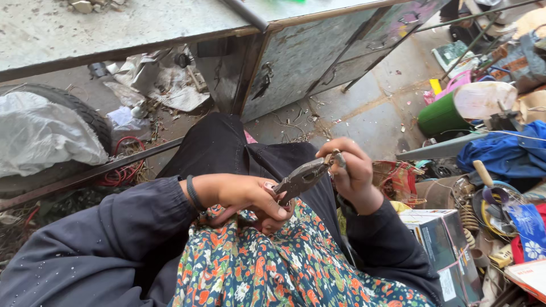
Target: The person uses two pliers to strip and twist the ends of a short wire segment. They repeatedly grip, pull, and rotate the wire to expose and compact the strands.
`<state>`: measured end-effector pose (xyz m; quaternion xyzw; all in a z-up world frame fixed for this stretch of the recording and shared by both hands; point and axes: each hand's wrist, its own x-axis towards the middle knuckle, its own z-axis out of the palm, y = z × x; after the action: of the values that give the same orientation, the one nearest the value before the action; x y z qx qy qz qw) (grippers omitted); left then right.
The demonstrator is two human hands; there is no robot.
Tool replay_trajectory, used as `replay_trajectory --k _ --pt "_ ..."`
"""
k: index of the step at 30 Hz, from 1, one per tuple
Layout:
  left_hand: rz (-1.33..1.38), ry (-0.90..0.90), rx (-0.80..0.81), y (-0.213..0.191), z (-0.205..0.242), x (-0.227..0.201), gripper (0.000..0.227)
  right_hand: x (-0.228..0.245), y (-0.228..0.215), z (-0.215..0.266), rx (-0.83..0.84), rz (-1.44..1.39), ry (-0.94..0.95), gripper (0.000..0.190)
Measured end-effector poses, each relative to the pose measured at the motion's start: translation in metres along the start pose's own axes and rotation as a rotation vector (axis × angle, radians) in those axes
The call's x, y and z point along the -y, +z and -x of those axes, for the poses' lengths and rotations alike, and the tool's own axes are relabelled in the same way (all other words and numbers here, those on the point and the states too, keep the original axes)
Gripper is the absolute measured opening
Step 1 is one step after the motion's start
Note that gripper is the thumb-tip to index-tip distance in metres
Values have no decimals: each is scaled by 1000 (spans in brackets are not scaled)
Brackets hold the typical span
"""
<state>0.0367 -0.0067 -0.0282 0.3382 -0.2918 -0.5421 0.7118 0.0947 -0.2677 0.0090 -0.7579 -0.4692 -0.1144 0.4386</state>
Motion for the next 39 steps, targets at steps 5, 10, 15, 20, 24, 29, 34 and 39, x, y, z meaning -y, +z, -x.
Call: replay_trajectory --k 5,10,15,20,24,29,34,39 --pt "-92 44 -118 5 5 5 22 0 18 20 -20 -137 195 48" --pt "-310 55 -300 11 7 -3 25 10 17 31 -85 -297 278 46" --pt "-873 53 -726 22 8 -16 28 23 15 37 -217 -715 472 45" --pt "-1072 -75 -833 29 4 -20 30 37 9 34 -247 -697 437 52" --pt "-1149 -107 -828 31 0 -15 33 48 5 33 -208 -611 451 54" --pt "-1097 -130 -801 34 1 -13 31 54 3 27 -231 -562 483 50" --pt "-1020 -195 -784 38 -1 -15 34 59 -3 22 -188 -551 477 59" --pt "-981 -195 -756 37 -1 -13 35 60 0 23 -182 -371 452 44"
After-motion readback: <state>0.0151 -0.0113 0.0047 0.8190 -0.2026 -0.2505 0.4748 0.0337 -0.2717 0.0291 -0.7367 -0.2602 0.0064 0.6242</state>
